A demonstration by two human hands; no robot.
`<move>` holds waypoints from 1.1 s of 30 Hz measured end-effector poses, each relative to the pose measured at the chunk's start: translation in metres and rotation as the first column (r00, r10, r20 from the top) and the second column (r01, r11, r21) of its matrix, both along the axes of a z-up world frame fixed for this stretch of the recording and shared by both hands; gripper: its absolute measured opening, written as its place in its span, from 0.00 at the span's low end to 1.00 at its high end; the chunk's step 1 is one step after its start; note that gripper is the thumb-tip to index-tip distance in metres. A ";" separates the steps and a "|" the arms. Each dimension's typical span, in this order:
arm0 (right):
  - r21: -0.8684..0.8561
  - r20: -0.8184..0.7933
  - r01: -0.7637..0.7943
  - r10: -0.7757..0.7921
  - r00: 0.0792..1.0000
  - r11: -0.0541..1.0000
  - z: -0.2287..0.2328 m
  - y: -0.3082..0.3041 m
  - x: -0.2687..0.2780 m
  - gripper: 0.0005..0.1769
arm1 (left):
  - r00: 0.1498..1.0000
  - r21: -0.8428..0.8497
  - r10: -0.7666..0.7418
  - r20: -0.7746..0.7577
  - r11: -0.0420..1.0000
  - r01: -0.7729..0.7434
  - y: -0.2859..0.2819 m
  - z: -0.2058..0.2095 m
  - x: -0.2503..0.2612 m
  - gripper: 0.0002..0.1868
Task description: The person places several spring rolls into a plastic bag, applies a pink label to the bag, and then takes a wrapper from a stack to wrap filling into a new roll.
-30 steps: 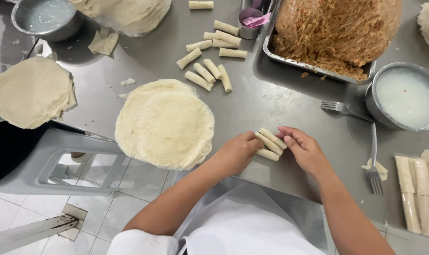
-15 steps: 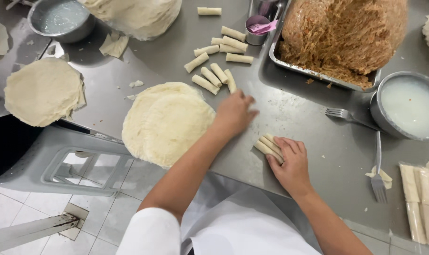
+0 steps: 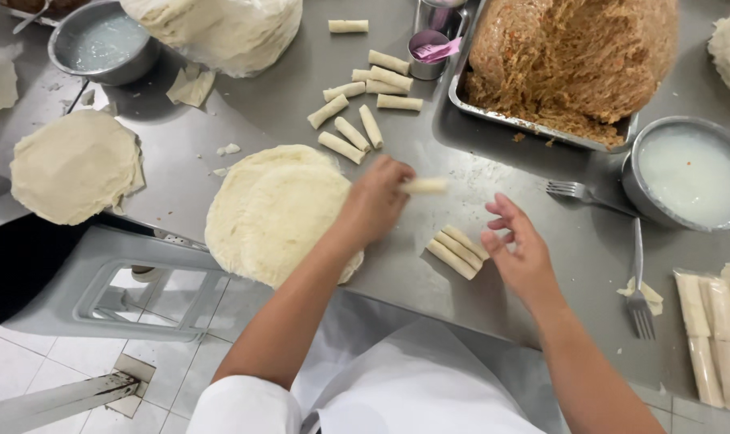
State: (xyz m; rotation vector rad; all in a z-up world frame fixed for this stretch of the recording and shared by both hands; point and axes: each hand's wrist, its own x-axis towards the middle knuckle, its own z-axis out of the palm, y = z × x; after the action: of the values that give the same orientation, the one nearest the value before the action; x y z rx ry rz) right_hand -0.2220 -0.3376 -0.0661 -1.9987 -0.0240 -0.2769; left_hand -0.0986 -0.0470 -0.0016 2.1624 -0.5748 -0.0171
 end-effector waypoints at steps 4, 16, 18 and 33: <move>0.379 -0.129 -0.033 0.088 0.988 0.925 0.029 0.020 0.006 0.22 | 0.973 -0.048 -0.216 0.081 0.974 0.221 -0.024 0.011 -0.037 0.14; 0.013 -0.058 -0.019 0.020 0.998 1.000 0.058 0.009 -0.021 0.12 | 0.897 0.192 -0.439 -0.041 0.878 0.438 -0.046 0.032 -0.048 0.19; -0.071 0.072 -0.059 0.064 0.995 0.996 0.059 0.017 -0.024 0.19 | 0.888 -0.027 -0.441 -0.128 0.897 0.442 -0.050 0.040 -0.061 0.17; -0.444 -0.026 -0.083 0.079 0.996 0.892 0.005 0.045 -0.090 0.06 | 0.908 0.170 -0.412 -0.075 0.892 0.418 -0.002 -0.047 -0.095 0.10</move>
State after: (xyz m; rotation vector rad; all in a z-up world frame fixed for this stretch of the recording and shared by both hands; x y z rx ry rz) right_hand -0.3118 -0.2928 -0.0608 -2.4489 -0.1811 -0.2230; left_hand -0.1937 -0.0490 -0.0489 2.1674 -1.0408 -0.3560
